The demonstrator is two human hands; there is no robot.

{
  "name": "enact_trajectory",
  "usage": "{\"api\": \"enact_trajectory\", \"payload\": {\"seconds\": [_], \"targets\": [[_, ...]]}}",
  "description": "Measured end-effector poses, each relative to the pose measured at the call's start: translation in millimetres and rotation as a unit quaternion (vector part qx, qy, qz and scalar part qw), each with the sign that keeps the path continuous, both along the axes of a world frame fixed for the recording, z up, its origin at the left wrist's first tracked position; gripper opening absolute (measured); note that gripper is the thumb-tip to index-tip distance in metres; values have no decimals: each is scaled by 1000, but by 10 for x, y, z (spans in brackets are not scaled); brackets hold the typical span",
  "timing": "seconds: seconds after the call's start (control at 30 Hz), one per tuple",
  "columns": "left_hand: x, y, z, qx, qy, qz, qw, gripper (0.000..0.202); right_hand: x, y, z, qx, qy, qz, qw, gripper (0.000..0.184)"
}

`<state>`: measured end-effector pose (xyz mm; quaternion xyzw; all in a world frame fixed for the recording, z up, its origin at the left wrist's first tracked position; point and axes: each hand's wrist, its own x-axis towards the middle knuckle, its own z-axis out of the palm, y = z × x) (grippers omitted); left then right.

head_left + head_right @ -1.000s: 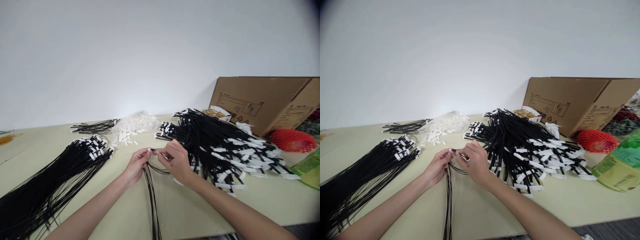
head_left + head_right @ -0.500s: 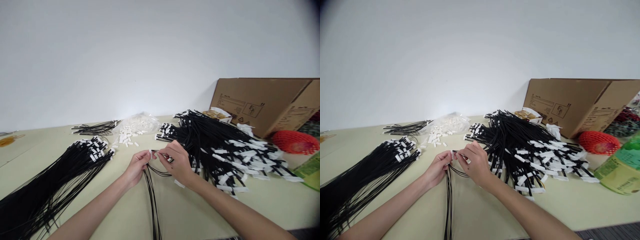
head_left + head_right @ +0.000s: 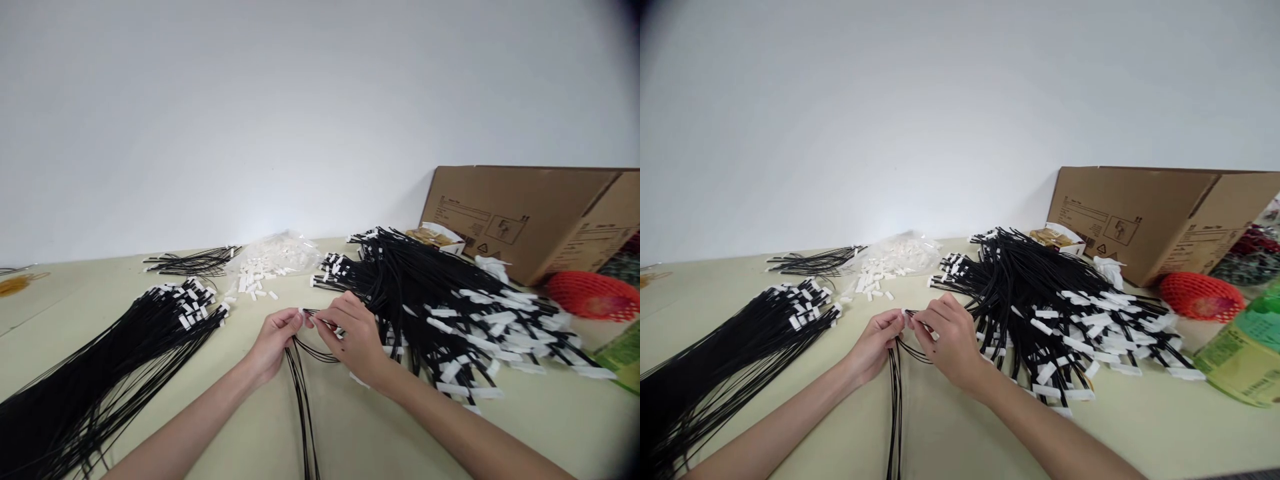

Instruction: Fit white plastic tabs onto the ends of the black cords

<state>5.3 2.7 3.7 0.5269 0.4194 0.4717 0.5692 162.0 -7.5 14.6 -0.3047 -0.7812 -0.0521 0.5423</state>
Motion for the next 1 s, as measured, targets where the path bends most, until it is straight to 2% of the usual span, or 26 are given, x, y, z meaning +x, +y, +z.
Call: {"api": "enact_trajectory", "payload": {"seconds": [0.33,0.63,1.0], "targets": [[4,-72,37,-22,-7,-12,1000,30,0,-22,21,-6,3,-21,1000,13],[-9,-55,32,-35,-19,-3,999,28,26,-6,28,-8,18,27,999,11],[-1,-69,53,-24,-12,-10,1000,30,19,-3,14,-8,19,17,1000,9]]}}
